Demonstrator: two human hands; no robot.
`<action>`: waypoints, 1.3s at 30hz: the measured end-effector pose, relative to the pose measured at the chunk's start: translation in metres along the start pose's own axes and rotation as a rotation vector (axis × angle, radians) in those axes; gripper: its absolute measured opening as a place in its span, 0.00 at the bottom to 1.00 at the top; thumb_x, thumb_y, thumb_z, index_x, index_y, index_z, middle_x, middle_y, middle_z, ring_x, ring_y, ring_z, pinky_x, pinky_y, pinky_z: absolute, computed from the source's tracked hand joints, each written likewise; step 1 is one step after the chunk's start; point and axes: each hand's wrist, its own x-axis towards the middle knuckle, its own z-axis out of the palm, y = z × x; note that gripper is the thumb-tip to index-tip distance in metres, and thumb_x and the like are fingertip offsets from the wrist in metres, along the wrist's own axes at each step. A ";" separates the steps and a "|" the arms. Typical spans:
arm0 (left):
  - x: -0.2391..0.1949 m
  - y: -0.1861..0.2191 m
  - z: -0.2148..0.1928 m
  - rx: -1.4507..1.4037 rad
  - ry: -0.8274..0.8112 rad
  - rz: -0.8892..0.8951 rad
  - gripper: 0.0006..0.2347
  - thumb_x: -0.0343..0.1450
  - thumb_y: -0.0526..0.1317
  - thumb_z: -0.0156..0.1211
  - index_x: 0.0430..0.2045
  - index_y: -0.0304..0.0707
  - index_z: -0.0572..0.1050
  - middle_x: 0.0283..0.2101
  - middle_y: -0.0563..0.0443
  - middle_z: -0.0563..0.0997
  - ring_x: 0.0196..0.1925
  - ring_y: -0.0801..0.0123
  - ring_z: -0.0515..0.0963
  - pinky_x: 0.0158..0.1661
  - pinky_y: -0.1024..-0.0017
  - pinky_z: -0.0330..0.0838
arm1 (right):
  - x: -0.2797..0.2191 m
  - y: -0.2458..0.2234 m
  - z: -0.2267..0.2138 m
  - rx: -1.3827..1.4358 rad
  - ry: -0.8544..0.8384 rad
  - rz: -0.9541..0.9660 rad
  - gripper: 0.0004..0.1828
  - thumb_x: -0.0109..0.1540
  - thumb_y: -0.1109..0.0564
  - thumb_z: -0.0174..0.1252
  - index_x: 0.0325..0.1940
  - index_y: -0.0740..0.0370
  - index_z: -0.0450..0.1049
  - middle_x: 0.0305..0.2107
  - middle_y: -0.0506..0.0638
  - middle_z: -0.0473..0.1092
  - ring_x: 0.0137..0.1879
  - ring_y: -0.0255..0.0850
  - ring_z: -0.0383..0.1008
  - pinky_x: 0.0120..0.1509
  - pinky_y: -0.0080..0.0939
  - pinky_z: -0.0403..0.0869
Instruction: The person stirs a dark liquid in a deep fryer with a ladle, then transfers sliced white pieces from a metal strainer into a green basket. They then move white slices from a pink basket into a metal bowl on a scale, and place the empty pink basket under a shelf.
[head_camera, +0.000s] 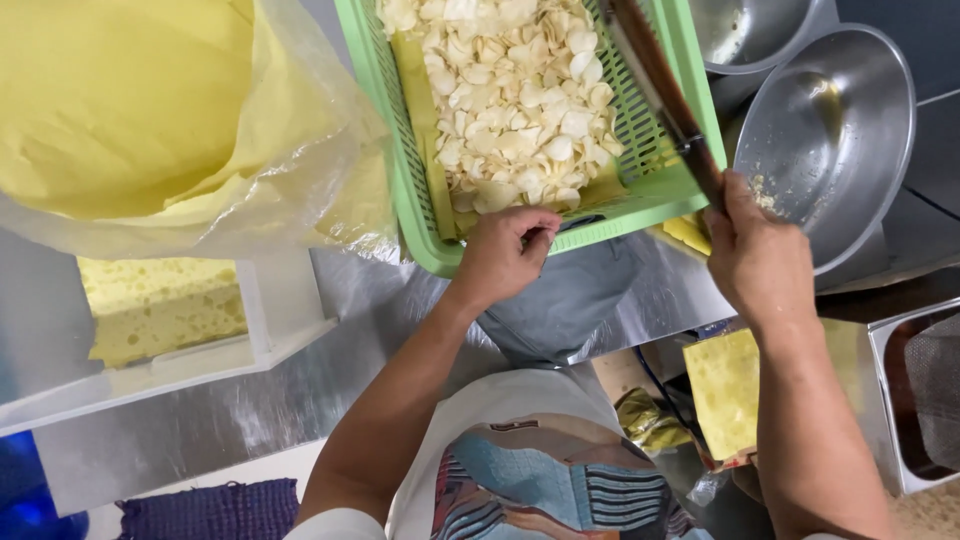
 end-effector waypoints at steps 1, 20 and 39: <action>-0.001 0.002 -0.002 0.001 -0.008 0.003 0.07 0.71 0.31 0.58 0.35 0.38 0.83 0.35 0.55 0.86 0.30 0.72 0.82 0.31 0.75 0.76 | -0.002 -0.006 -0.002 0.002 0.003 0.007 0.30 0.72 0.55 0.51 0.78 0.64 0.63 0.36 0.69 0.76 0.29 0.68 0.75 0.39 0.68 0.74; -0.003 0.005 -0.002 0.003 0.014 0.027 0.06 0.71 0.30 0.56 0.33 0.37 0.81 0.32 0.55 0.85 0.24 0.74 0.76 0.27 0.74 0.70 | -0.074 0.107 -0.053 -0.272 -0.033 -0.049 0.27 0.73 0.57 0.54 0.78 0.52 0.70 0.25 0.52 0.72 0.26 0.45 0.71 0.33 0.45 0.73; -0.004 -0.002 0.003 -0.029 0.091 0.072 0.07 0.69 0.29 0.61 0.38 0.34 0.84 0.34 0.39 0.86 0.38 0.52 0.87 0.39 0.62 0.82 | -0.117 0.188 -0.037 0.492 -0.010 0.155 0.20 0.74 0.72 0.42 0.71 0.76 0.67 0.30 0.62 0.63 0.25 0.49 0.64 0.26 0.44 0.60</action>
